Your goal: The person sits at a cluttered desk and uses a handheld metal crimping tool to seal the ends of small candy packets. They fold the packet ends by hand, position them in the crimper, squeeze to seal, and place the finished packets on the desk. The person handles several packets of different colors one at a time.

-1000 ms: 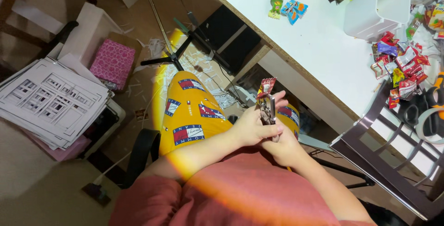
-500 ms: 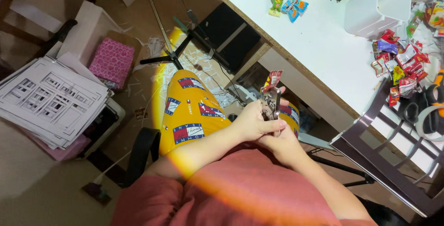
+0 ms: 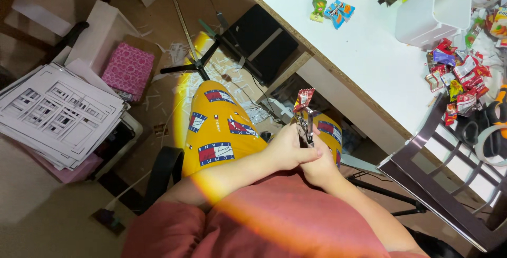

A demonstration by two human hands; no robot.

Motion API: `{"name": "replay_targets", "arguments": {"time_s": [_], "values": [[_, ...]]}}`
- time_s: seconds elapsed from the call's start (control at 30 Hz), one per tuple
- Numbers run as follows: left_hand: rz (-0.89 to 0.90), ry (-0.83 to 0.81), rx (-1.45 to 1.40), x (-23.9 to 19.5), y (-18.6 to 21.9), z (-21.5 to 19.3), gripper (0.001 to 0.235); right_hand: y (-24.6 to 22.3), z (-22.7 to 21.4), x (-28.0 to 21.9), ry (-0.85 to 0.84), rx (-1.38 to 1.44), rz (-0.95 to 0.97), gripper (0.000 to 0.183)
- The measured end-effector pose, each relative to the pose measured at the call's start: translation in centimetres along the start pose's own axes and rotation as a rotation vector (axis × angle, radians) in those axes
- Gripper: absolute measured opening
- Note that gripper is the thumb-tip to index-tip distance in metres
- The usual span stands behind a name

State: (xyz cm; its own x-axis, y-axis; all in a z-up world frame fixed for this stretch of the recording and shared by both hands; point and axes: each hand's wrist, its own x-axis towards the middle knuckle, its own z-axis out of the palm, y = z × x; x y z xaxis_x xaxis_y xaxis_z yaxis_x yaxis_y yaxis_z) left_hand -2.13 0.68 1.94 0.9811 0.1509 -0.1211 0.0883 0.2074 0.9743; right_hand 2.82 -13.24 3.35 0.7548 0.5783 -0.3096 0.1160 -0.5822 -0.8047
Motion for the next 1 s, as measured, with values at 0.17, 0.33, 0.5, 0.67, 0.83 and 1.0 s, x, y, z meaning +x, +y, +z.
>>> {"name": "replay_targets", "arguments": {"time_s": [0.17, 0.33, 0.5, 0.67, 0.83, 1.0], "values": [[-0.037, 0.031, 0.002, 0.2, 0.0, -0.5, 0.047, 4.6, 0.5, 1.1, -0.044, 0.248, 0.01, 0.039], [-0.111, -0.077, 0.065, 1.4, 1.2, -2.1, 0.079, 6.9, 0.4, 2.1, -0.102, 0.561, 0.016, 0.038], [0.11, -0.08, -0.652, 3.6, 2.0, -3.7, 0.058, 3.9, 0.3, 0.9, -0.187, 0.931, 0.048, 0.051], [0.134, 0.012, -0.865, 5.7, 1.1, -2.9, 0.039, -0.1, -1.1, -0.3, -0.362, 1.071, -0.108, 0.073], [0.052, -0.057, -1.045, 5.9, 2.2, -3.3, 0.039, -3.7, -3.6, -1.1, -0.74, 1.217, -0.212, 0.108], [0.028, -0.044, -1.013, 6.9, 3.1, -3.9, 0.039, -1.8, -6.5, -1.7, -0.504, 0.891, -0.274, 0.098]]}}
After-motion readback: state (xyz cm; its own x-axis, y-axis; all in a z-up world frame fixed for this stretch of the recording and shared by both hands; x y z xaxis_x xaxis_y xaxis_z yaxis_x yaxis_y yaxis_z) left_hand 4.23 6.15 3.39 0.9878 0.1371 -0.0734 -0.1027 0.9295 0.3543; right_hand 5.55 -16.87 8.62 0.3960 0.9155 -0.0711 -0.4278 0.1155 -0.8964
